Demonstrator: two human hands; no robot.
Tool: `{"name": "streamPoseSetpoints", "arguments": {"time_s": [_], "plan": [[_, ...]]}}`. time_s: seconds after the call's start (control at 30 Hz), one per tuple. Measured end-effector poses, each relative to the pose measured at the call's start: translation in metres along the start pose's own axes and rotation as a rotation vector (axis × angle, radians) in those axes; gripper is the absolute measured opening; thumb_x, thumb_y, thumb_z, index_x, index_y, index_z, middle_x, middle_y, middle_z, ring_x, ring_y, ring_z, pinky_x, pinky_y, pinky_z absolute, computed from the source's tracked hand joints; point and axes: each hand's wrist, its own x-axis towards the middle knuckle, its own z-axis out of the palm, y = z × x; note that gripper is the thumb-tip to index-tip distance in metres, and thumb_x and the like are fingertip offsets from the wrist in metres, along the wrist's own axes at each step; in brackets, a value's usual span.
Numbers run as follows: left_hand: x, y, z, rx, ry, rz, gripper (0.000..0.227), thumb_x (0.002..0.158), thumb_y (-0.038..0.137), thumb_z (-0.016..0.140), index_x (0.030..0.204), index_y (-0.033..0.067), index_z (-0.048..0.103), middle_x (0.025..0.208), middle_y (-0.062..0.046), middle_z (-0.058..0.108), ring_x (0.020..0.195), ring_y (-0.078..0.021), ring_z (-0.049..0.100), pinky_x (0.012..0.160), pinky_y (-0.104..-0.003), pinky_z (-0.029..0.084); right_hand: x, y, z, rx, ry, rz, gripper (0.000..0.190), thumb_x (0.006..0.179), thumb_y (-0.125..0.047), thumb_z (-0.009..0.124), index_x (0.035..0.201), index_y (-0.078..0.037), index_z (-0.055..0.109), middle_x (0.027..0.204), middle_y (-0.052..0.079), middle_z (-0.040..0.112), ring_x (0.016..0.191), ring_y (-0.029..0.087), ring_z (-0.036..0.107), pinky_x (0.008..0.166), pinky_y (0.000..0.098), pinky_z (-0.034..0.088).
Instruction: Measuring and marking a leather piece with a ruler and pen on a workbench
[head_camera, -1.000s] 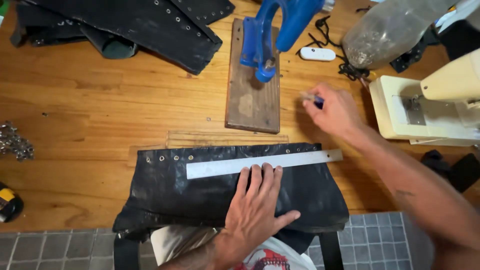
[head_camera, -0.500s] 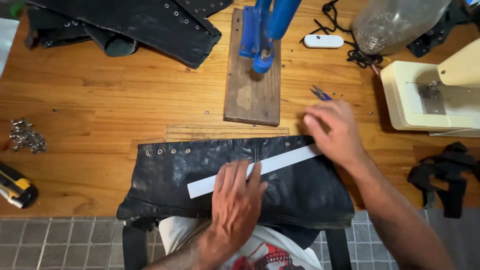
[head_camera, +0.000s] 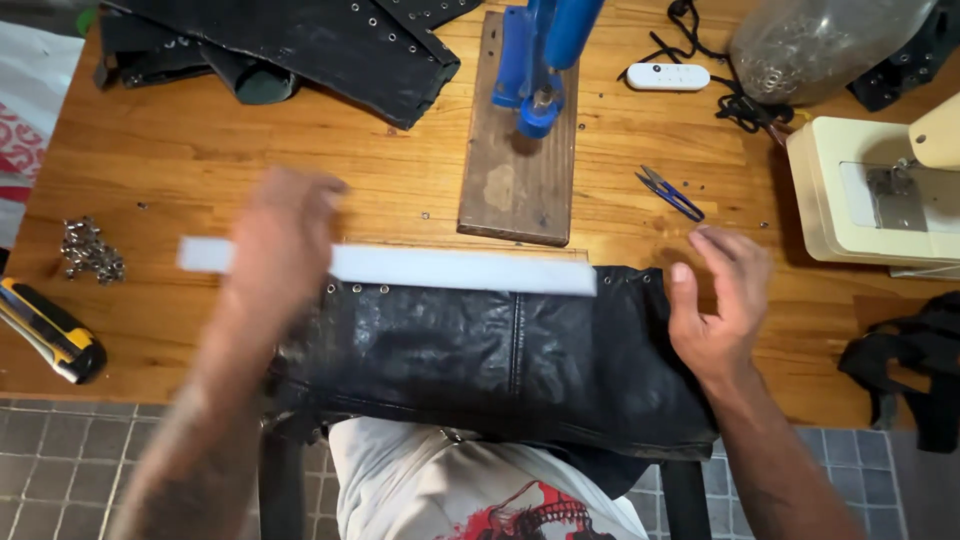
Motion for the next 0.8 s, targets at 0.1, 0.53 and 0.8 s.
{"name": "streamPoseSetpoints", "arguments": {"time_s": [0.1, 0.53, 0.8], "plan": [[0.029, -0.066, 0.019, -0.108, 0.151, -0.084, 0.014, 0.107, 0.026, 0.072, 0.105, 0.0138, 0.078, 0.091, -0.009, 0.067, 0.085, -0.0362, 0.071, 0.078, -0.047, 0.053, -0.004, 0.001, 0.004, 0.044, -0.049, 0.038, 0.026, 0.102, -0.003, 0.066, 0.123, 0.012, 0.07, 0.115, 0.026, 0.067, 0.105, 0.049, 0.063, 0.097, 0.055, 0.047], [0.111, -0.085, 0.045, -0.303, -0.039, -0.158, 0.022, 0.106, 0.025, 0.073, 0.1, 0.0033, 0.077, 0.095, -0.019, 0.068, 0.082, -0.0319, 0.061, 0.071, -0.045, 0.05, -0.007, 0.0, 0.006, 0.055, -0.168, 0.159, 0.021, 0.107, -0.003, 0.058, 0.123, 0.008, 0.066, 0.119, 0.023, 0.068, 0.109, 0.038, 0.063, 0.101, 0.0471, 0.048], [0.115, -0.088, 0.051, -0.326, 0.174, 0.103, 0.016, 0.107, 0.014, 0.059, 0.102, 0.0024, 0.068, 0.101, -0.023, 0.061, 0.097, -0.0437, 0.06, 0.085, -0.051, 0.045, -0.014, 0.003, 0.008, 0.122, -0.227, 0.154, 0.018, 0.105, 0.002, 0.057, 0.12, 0.006, 0.068, 0.114, 0.022, 0.069, 0.106, 0.038, 0.064, 0.099, 0.0463, 0.049]]}}
